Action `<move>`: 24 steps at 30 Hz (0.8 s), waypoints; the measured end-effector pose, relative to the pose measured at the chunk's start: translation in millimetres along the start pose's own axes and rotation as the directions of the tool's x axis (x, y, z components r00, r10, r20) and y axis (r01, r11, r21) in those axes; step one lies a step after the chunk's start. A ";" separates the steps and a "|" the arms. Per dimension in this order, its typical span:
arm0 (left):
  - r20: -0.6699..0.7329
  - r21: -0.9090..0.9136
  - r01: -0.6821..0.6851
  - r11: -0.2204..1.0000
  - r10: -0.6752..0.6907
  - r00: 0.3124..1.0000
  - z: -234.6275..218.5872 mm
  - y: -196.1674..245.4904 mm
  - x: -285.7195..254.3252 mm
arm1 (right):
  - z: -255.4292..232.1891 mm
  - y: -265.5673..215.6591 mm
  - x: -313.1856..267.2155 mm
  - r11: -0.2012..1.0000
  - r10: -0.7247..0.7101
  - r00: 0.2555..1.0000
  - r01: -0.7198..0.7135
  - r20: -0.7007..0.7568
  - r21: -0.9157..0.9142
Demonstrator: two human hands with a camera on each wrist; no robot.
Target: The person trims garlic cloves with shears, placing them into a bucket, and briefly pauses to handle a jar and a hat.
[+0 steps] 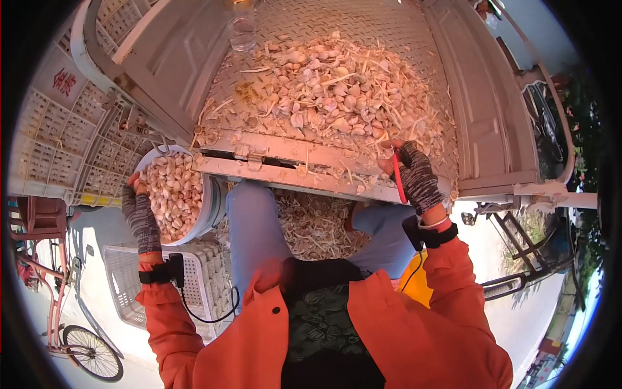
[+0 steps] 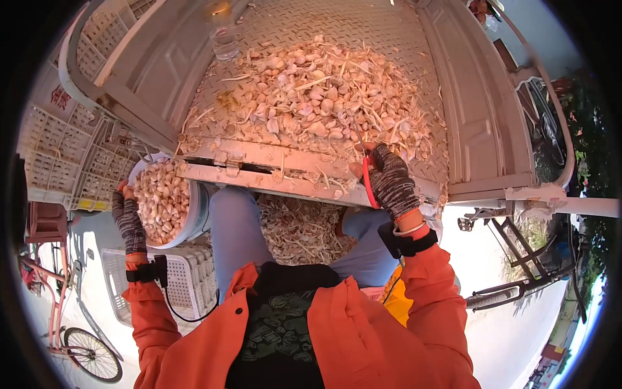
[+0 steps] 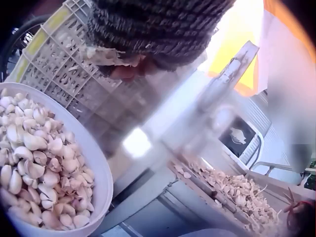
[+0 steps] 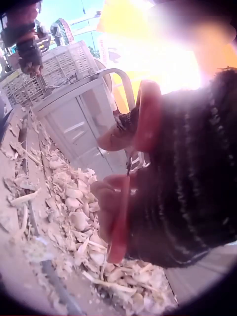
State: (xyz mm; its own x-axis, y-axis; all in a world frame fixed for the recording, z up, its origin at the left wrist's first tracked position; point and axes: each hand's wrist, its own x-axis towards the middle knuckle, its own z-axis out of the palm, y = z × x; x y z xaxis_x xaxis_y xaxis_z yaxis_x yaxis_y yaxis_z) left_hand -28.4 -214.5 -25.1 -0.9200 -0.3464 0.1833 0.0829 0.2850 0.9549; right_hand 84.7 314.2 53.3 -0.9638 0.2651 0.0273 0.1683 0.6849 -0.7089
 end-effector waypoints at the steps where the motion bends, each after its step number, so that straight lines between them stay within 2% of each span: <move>1: 0.058 0.191 -0.107 0.976 0.098 0.994 -18.8 -34.7 20.0 | 5.2 46.7 8.9 0.999 0.020 0.993 -0.015 -0.117 0.045; 2: 0.074 0.178 -0.112 0.978 0.100 0.992 -16.1 -35.1 15.4 | -1.9 47.0 8.8 0.999 0.030 0.991 -0.025 -0.132 0.037; 3: 0.128 0.712 -0.119 0.693 0.039 0.991 -15.4 -30.7 14.3 | -7.0 41.2 12.4 0.997 0.015 0.993 -0.024 -0.116 -0.076; 4: 0.133 0.981 -0.127 0.145 -0.035 0.990 -13.5 -27.0 13.7 | -8.6 39.3 15.4 0.982 0.007 0.995 -0.024 -0.095 -0.186; 5: 0.234 0.938 -0.265 0.222 0.156 0.960 -5.2 -20.1 7.0 | -5.8 43.6 18.9 0.983 -0.008 0.992 -0.015 -0.128 -0.180; 6: 0.309 0.872 -0.409 0.270 0.344 0.887 8.3 -14.5 -3.3 | -2.2 47.3 21.3 0.984 0.006 0.991 -0.030 -0.135 -0.177; 7: 0.393 0.662 -0.539 0.520 0.372 0.841 44.0 25.4 -24.7 | 2.5 48.4 25.2 0.997 0.042 0.986 -0.051 -0.158 -0.054; 8: 0.453 0.378 -0.596 0.709 0.420 0.786 89.9 77.2 -52.5 | 6.9 49.1 29.2 0.995 0.076 0.982 -0.064 -0.175 0.072; 9: 0.509 0.208 -0.642 0.738 0.479 0.715 129.1 107.7 -71.5 | 10.7 49.0 32.0 0.995 0.076 0.982 -0.063 -0.174 0.080; 10: 0.545 0.084 -0.673 0.735 0.532 0.648 165.3 124.6 -82.5 | 13.8 47.6 33.2 0.991 0.052 0.984 -0.030 -0.172 0.131; 11: 0.590 -0.078 -0.619 0.781 0.537 0.603 201.3 138.0 -90.5 | 15.5 45.8 31.5 0.983 0.032 0.985 0.000 -0.172 0.182; 12: 0.617 -0.166 -0.671 0.723 0.606 0.501 240.8 127.6 -93.5 | 14.4 43.9 28.9 0.972 0.011 0.984 0.030 -0.175 0.231; 14: 0.605 -0.177 -0.772 0.611 0.686 0.404 307.8 126.1 -104.7 | 0.6 32.8 18.1 0.961 -0.002 0.983 0.052 -0.182 0.272; 15: 0.612 -0.178 -0.778 0.603 0.687 0.392 328.4 129.2 -105.1 | -7.6 30.8 10.6 0.972 0.039 0.982 0.005 -0.186 0.234; 16: 0.758 -0.063 -0.827 0.558 0.566 0.324 346.4 133.3 -105.4 | -13.8 33.6 3.2 0.980 0.079 0.978 -0.041 -0.192 0.193; 17: 0.873 0.038 -0.873 0.486 0.409 0.266 360.3 132.4 -106.2 | -13.7 44.0 -5.6 0.953 0.107 0.965 -0.031 -0.240 0.300; 20: 0.879 0.056 -0.908 0.414 0.411 0.242 373.3 139.2 -106.8 | -21.8 60.8 -26.9 0.926 0.165 0.969 -0.088 -0.184 0.367; 21: 0.926 0.096 -0.903 0.418 0.295 0.235 371.9 143.9 -107.2 | -23.2 63.1 -32.7 0.923 0.168 0.969 -0.090 -0.183 0.374; 22: 0.927 0.102 -0.906 0.411 0.291 0.237 367.9 148.8 -109.6 | -23.1 63.3 -36.4 0.953 0.113 0.976 -0.053 -0.189 0.298; 24: 0.879 0.095 -0.809 0.581 0.333 0.342 354.7 155.9 -110.0 | -19.3 60.0 -40.8 0.989 -0.008 0.982 0.036 -0.190 0.146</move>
State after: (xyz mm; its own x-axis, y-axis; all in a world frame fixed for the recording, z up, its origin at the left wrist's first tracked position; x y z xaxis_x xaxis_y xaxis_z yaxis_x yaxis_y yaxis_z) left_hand -50.1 185.1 20.8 -0.6238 0.7617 0.1751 0.7556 0.5305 0.3842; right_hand 138.1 357.6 23.3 -0.9084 0.3837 0.1661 0.1016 0.5879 -0.8025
